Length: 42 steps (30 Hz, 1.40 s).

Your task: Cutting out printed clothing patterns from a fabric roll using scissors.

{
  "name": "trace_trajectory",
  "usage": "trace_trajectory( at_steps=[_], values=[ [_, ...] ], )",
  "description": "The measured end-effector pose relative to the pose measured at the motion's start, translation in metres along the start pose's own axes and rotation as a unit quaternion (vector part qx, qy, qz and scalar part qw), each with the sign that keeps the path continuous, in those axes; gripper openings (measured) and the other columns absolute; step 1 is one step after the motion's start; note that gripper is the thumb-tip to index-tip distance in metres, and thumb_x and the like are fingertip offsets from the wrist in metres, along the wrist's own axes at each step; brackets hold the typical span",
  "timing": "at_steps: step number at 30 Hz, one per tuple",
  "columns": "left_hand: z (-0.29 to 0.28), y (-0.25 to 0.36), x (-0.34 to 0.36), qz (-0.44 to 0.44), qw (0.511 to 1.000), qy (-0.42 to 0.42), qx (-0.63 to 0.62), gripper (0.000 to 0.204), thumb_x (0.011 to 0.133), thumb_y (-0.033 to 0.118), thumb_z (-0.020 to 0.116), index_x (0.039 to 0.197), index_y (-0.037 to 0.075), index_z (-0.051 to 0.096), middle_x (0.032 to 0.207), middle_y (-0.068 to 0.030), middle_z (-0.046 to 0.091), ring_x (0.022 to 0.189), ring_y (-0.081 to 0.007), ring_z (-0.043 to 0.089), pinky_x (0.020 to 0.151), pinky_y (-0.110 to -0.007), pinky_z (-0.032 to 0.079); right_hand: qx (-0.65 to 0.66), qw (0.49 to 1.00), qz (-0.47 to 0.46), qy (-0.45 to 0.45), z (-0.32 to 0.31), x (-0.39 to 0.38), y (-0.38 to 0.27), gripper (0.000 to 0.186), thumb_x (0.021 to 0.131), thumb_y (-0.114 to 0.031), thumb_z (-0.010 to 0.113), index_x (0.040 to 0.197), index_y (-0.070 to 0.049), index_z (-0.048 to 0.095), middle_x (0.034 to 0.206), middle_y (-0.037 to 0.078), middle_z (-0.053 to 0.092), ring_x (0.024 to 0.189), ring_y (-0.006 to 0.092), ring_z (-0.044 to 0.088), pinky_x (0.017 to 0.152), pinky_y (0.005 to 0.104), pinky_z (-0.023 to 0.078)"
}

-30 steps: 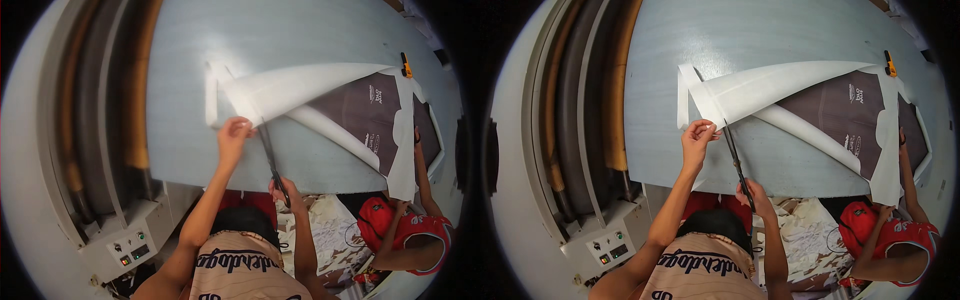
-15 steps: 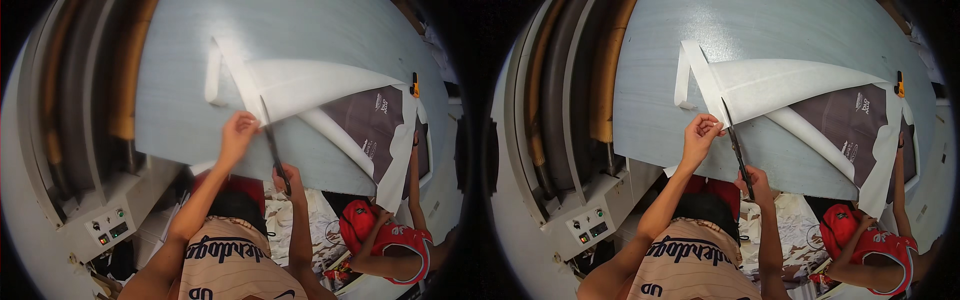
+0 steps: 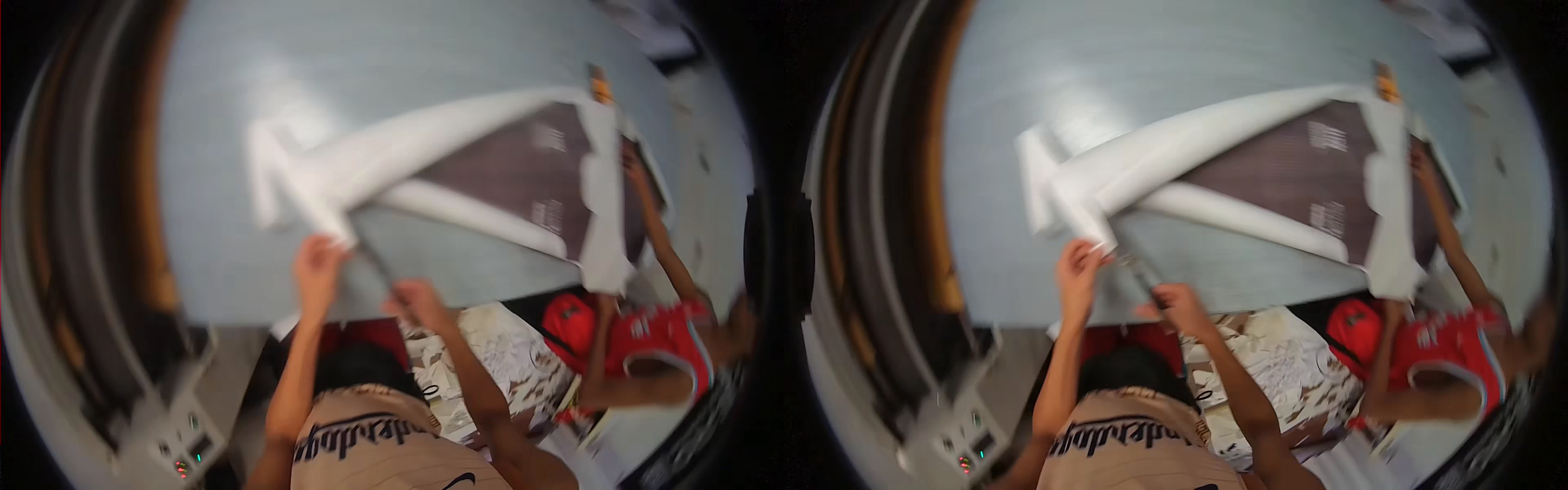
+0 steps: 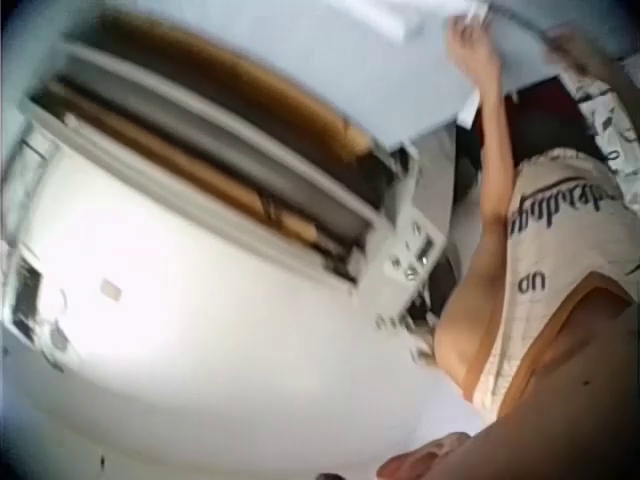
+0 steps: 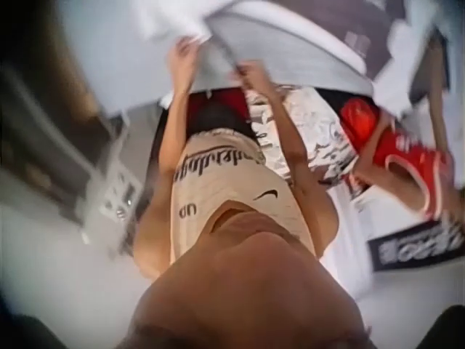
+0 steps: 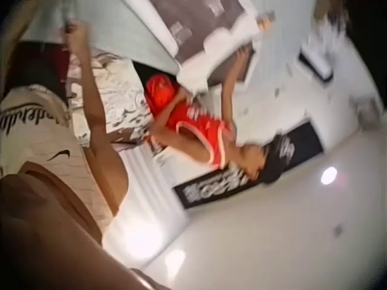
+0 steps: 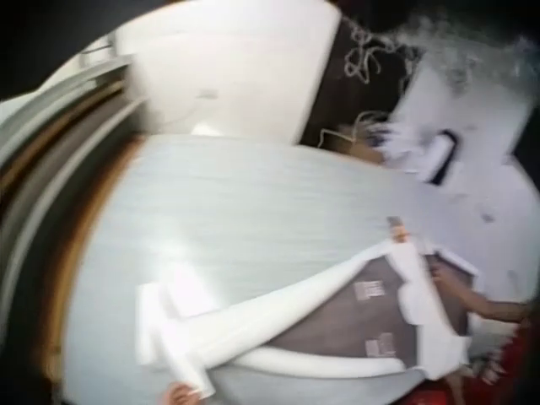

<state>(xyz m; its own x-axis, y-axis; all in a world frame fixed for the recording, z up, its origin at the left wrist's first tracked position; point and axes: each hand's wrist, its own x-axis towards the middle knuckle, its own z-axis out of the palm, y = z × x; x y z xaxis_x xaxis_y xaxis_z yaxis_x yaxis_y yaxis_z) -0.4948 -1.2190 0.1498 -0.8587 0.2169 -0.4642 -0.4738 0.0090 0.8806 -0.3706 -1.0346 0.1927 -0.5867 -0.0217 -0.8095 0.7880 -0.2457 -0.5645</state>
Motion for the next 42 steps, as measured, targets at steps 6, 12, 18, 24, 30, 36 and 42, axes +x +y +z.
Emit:
trace_trajectory(
  at_steps=[6,12,18,24,30,36,42],
  values=[
    [0.002,-0.003,0.001,0.014,0.999,0.007,-0.043,0.016,0.097,0.003,0.07,0.109,0.001,0.06,0.09,-0.0061,0.069,0.082,-0.0162,0.069,0.08,-0.028,0.055,-0.017,0.985,-0.171,-0.009,0.01,0.019,0.013,0.051,0.082,-0.039,0.09,0.063,-0.006,0.057,0.055,-0.005,0.05,0.046,0.0048,0.045,0.042,0.0267,0.033],
    [-0.004,-0.033,0.016,0.032,0.998,-0.028,-0.053,0.018,0.098,0.004,0.071,0.11,0.002,0.059,0.083,-0.0032,0.065,0.079,-0.015,0.068,0.08,-0.03,0.057,0.003,0.99,-0.139,0.017,0.014,0.009,0.026,0.051,0.083,-0.041,0.089,0.062,-0.006,0.058,0.052,-0.002,0.051,0.041,0.0079,0.046,0.04,0.0267,0.034],
    [-0.035,-0.077,0.047,0.051,0.996,-0.045,-0.062,0.017,0.099,0.005,0.066,0.116,0.001,0.062,0.089,-0.0018,0.062,0.081,-0.0135,0.062,0.082,-0.03,0.057,-0.017,0.982,-0.178,0.059,0.021,0.009,0.097,0.051,0.082,-0.041,0.09,0.063,-0.004,0.06,0.052,-0.002,0.052,0.041,0.0082,0.047,0.039,0.0271,0.033],
    [-0.071,-0.13,0.095,0.023,0.995,-0.079,-0.059,0.02,0.102,0.007,0.061,0.12,0.0,0.062,0.1,-0.0068,0.063,0.089,-0.0153,0.063,0.083,-0.03,0.057,0.028,0.978,-0.19,0.082,0.058,0.026,0.195,0.05,0.084,-0.043,0.088,0.066,-0.004,0.062,0.054,-0.003,0.054,0.043,0.0065,0.048,0.04,0.0267,0.034],
    [-0.119,-0.17,0.144,0.019,0.994,-0.097,-0.049,0.032,0.1,0.005,0.058,0.132,0.002,0.059,0.105,-0.0066,0.065,0.092,-0.0157,0.065,0.087,-0.03,0.056,-0.012,0.952,-0.245,0.183,0.096,0.047,0.227,0.048,0.089,-0.031,0.086,0.063,-0.006,0.055,0.053,-0.002,0.05,0.048,0.0045,0.046,0.041,0.0271,0.032],
    [-0.079,-0.206,0.133,0.043,0.978,-0.2,-0.027,0.028,0.096,0.015,0.068,0.122,0.003,0.069,0.095,-0.0054,0.071,0.095,-0.0171,0.07,0.089,-0.03,0.051,0.179,0.896,-0.253,0.318,0.11,0.066,0.253,0.035,0.088,-0.015,0.085,0.068,-0.006,0.058,0.058,-0.002,0.054,0.047,0.0052,0.048,0.045,0.0246,0.035],
    [-0.153,-0.239,0.123,0.076,0.971,-0.223,0.041,0.026,0.096,0.008,0.07,0.121,0.004,0.067,0.096,-0.0052,0.073,0.093,-0.0162,0.072,0.083,-0.03,0.05,0.221,0.808,-0.321,0.442,0.116,0.212,0.221,0.028,0.094,-0.025,0.08,0.089,-0.002,0.065,0.076,0.003,0.067,0.06,0.0093,0.06,0.052,0.024,0.043]
  ],
)
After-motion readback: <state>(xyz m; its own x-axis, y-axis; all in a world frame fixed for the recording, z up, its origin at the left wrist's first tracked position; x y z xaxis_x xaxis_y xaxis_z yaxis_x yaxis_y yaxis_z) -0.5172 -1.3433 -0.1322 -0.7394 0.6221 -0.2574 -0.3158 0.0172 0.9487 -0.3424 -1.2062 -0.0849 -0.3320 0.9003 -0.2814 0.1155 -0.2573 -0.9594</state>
